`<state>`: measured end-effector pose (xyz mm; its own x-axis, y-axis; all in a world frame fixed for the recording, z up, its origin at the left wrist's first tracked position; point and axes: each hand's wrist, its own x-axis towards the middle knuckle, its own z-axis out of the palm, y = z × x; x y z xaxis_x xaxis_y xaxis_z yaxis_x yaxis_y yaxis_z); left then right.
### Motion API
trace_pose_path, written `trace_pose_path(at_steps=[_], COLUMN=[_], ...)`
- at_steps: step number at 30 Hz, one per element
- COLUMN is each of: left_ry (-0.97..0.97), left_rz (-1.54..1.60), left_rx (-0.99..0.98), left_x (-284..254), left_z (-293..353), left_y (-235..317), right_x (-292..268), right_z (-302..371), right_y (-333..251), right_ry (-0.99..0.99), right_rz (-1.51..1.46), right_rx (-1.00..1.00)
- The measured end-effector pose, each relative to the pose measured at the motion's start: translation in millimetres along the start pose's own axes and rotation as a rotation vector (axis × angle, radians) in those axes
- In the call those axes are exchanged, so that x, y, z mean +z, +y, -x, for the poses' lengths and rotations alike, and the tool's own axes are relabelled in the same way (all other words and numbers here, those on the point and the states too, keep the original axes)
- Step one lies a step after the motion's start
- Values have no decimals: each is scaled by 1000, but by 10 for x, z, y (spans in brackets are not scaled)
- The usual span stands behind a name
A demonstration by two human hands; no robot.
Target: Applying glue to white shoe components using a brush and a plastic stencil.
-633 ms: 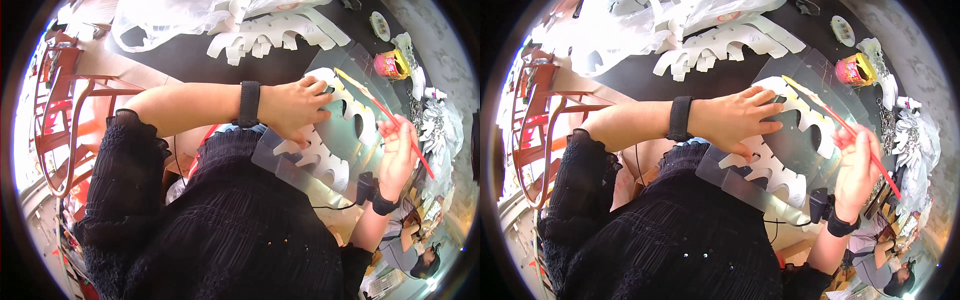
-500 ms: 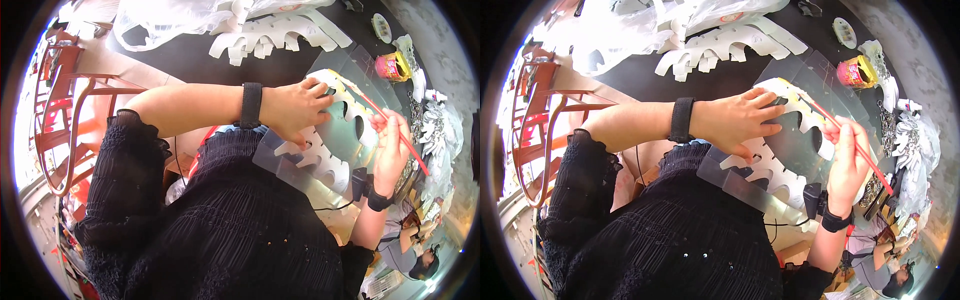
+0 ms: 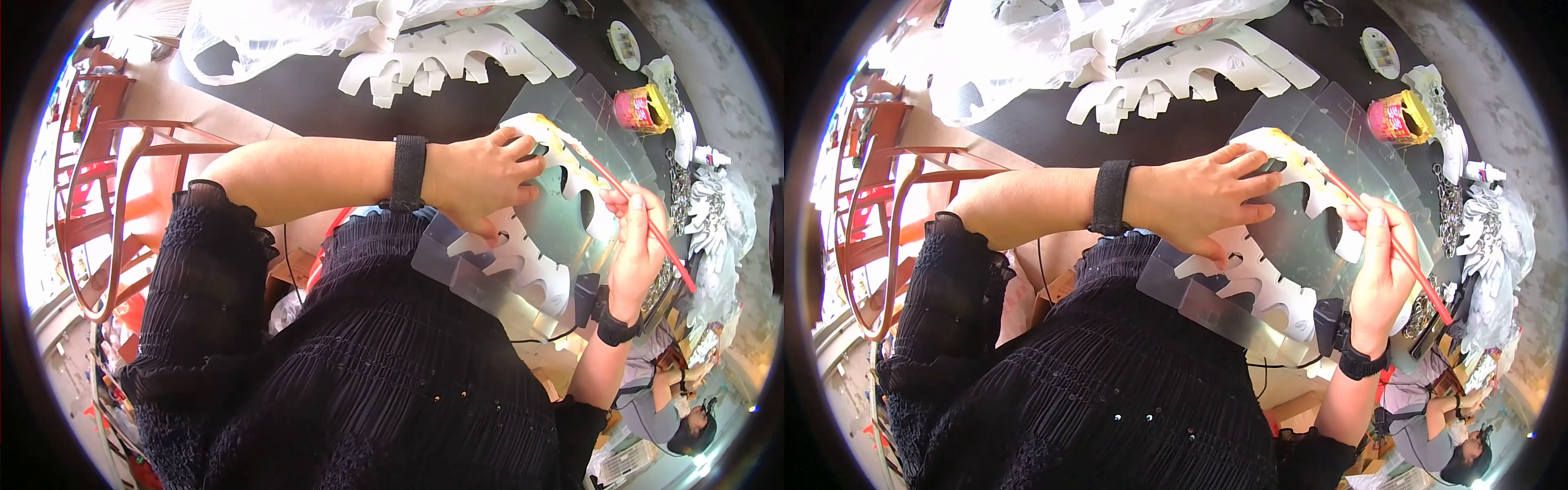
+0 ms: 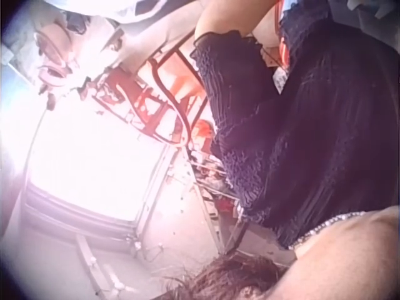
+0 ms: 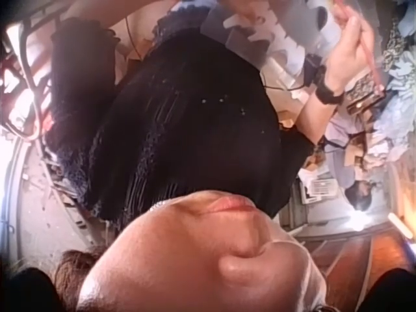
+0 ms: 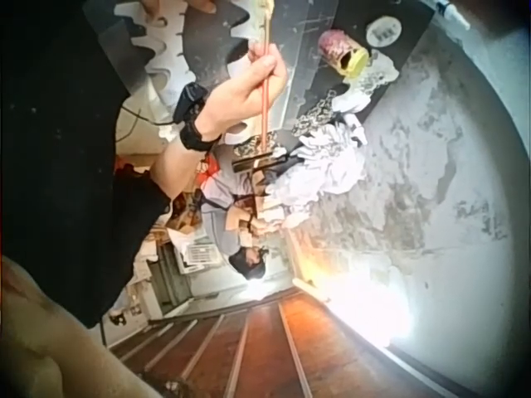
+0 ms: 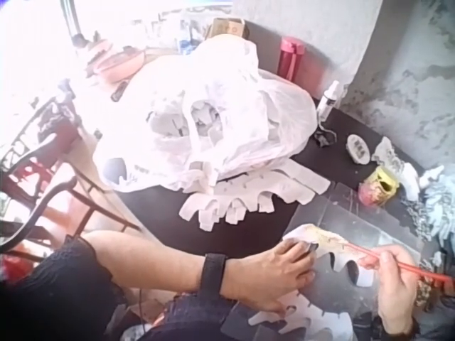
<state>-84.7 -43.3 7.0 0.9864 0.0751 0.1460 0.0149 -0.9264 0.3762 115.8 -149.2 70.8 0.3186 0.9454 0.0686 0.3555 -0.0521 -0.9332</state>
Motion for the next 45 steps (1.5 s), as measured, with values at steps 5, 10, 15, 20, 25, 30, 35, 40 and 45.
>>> trace_pose_path(at_steps=[5, 10, 15, 20, 25, 30, 35, 40, 45], left_ry=[-3, -7, -21, -7, -12, -23, -26, -13, -38], left_rz=[-8, -9, 1, -29, -10, 3, 5, -2, 4], left_rx=[-5, -9, -5, -5, -1, -6, -5, 1, -6], left_x=[-1, -8, -2, -16, -2, -14, -12, -20, -14], left_z=[0, 8, -9, -1, -2, -6, -2, -1, -10], left_y=[1, 10, 3, 8, 2, 6, 9, 10, 9], right_x=[-22, -19, -64, -59, -44, 13, -55, 32, -83], right_z=[37, 33, 60, 37, 54, 30, 44, 6, 44], right_y=[-14, -53, -46, -23, -38, -7, -43, 2, -71], right_ry=[18, 18, 11, 43, 24, -7, 10, -35, -29], right_rz=[28, 10, 20, 19, -38, -18, -2, 8, 40], right_rx=[-15, -11, 1, -23, 0, -7, 13, -23, 18])
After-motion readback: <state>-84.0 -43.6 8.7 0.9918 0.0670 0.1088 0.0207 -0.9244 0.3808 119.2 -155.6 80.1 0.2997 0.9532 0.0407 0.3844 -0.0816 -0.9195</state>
